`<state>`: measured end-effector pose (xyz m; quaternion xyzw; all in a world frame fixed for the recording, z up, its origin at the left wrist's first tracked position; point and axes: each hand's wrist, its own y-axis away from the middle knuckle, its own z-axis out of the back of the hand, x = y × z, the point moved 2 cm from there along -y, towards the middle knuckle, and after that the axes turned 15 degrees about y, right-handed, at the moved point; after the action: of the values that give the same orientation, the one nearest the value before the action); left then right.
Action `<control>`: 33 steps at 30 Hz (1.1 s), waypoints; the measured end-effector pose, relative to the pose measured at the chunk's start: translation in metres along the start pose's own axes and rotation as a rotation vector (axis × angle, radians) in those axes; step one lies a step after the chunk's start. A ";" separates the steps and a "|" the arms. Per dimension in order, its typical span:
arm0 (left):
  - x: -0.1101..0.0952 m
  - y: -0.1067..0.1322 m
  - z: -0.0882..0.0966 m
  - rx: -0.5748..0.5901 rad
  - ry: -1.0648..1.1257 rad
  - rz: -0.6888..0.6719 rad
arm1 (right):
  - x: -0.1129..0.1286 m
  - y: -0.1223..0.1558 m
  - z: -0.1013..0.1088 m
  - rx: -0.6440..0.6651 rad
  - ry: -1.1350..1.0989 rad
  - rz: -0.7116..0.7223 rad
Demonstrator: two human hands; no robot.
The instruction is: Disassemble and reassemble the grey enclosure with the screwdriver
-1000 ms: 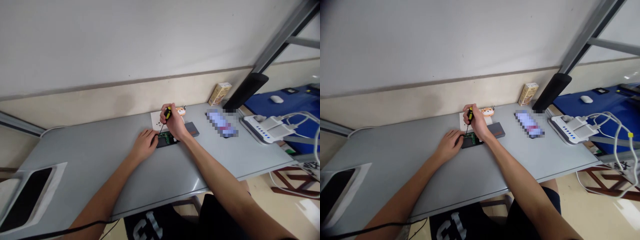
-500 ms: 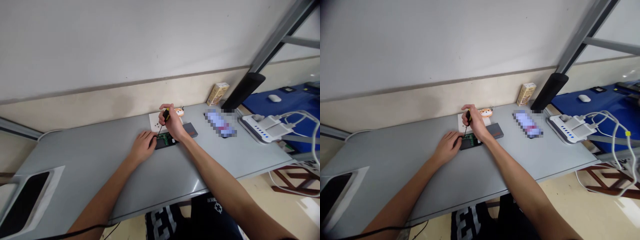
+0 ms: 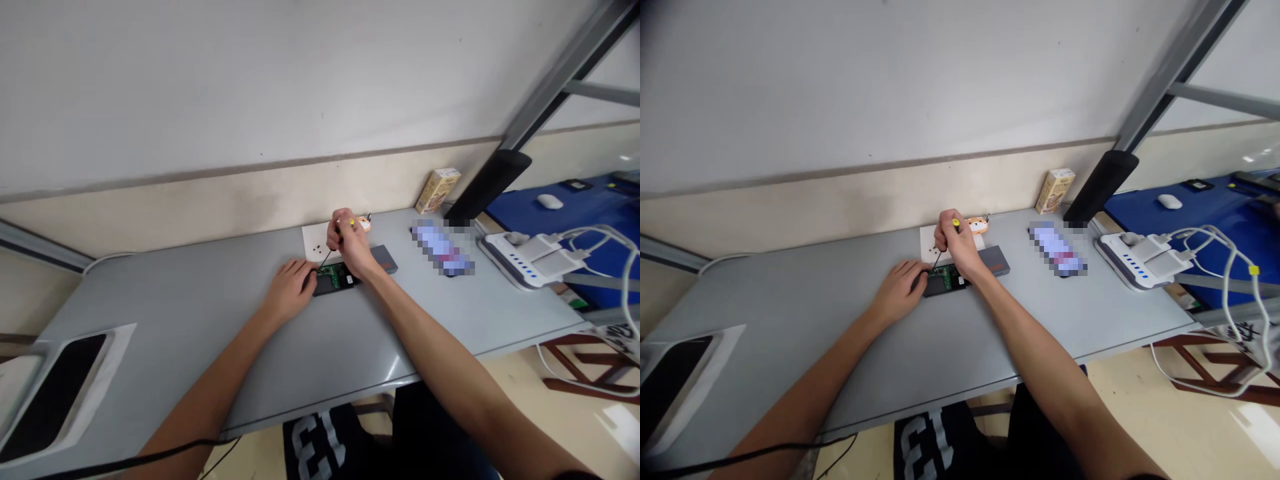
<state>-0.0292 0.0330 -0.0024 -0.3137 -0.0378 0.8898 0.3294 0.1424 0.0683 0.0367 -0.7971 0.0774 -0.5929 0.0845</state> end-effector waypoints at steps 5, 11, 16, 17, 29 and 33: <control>0.001 0.001 0.000 -0.007 0.017 -0.003 | 0.006 0.003 0.002 0.099 -0.026 -0.022; 0.004 0.001 -0.002 -0.024 0.019 -0.018 | 0.001 0.006 -0.002 0.084 0.109 0.019; 0.005 0.001 -0.002 -0.016 0.021 -0.017 | -0.003 0.005 -0.006 0.048 0.072 0.041; 0.005 0.001 -0.002 -0.016 0.024 -0.015 | -0.004 0.004 -0.007 0.047 0.062 0.038; 0.003 0.000 -0.002 -0.007 0.028 0.014 | 0.002 0.007 -0.008 0.082 -0.031 -0.007; 0.003 0.001 -0.002 -0.010 0.021 0.007 | 0.004 0.008 -0.006 0.108 0.030 0.030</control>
<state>-0.0304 0.0338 -0.0056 -0.3248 -0.0377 0.8874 0.3250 0.1372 0.0595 0.0401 -0.7812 0.0583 -0.6066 0.1353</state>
